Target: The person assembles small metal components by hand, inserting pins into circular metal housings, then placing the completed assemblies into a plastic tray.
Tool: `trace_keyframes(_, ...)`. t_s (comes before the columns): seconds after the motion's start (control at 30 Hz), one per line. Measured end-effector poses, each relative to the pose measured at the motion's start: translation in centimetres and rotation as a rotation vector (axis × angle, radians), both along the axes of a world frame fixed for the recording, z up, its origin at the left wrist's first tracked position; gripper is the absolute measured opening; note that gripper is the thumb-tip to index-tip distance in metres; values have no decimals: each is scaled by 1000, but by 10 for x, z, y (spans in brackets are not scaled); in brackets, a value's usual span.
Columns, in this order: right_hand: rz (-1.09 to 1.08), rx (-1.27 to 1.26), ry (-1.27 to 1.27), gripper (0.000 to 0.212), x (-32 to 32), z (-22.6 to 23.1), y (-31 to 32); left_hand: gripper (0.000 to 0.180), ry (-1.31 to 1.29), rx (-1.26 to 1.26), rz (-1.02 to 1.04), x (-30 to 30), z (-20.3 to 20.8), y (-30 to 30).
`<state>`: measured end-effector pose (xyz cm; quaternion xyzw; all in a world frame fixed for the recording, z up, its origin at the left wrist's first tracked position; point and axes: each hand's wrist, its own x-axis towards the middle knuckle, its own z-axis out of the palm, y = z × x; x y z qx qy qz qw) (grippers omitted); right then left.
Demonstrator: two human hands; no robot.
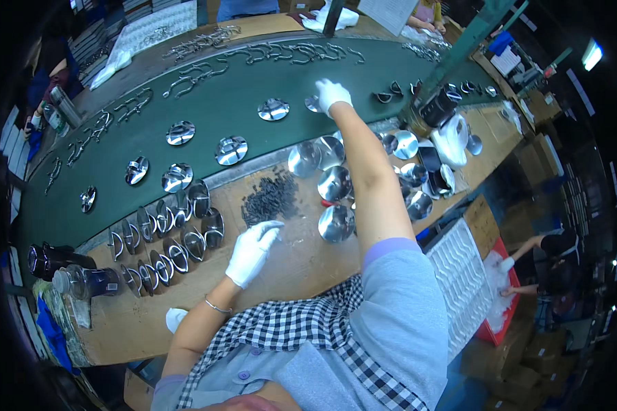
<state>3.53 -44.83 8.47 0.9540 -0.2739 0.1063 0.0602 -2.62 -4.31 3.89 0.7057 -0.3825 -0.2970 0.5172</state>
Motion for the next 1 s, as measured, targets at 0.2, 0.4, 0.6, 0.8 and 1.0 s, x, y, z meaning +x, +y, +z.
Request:
trace_keyframes(0.2, -115, 311, -52, 28, -11, 28, -5, 28, -9, -45, -1, -1, 6, 6)
trace_keyframes(0.4, 126, 877, -273, 26, -105, 82, 159, 35, 477, -155, 109, 0, 3, 2)
trace_keyframes(0.6, 144, 1084, -257, 27, -166, 36, 249, 44, 433, -183, 104, 3, 23, 2)
trace_keyframes(0.8, -76, 1028, -732, 28, -187, 16, 259, 30, 517, -217, 117, 5, 17, 9)
trace_keyframes(1.0, -54, 1272, -402, 28, -188, 22, 282, 28, 414, -156, 130, 5, 9, 13)
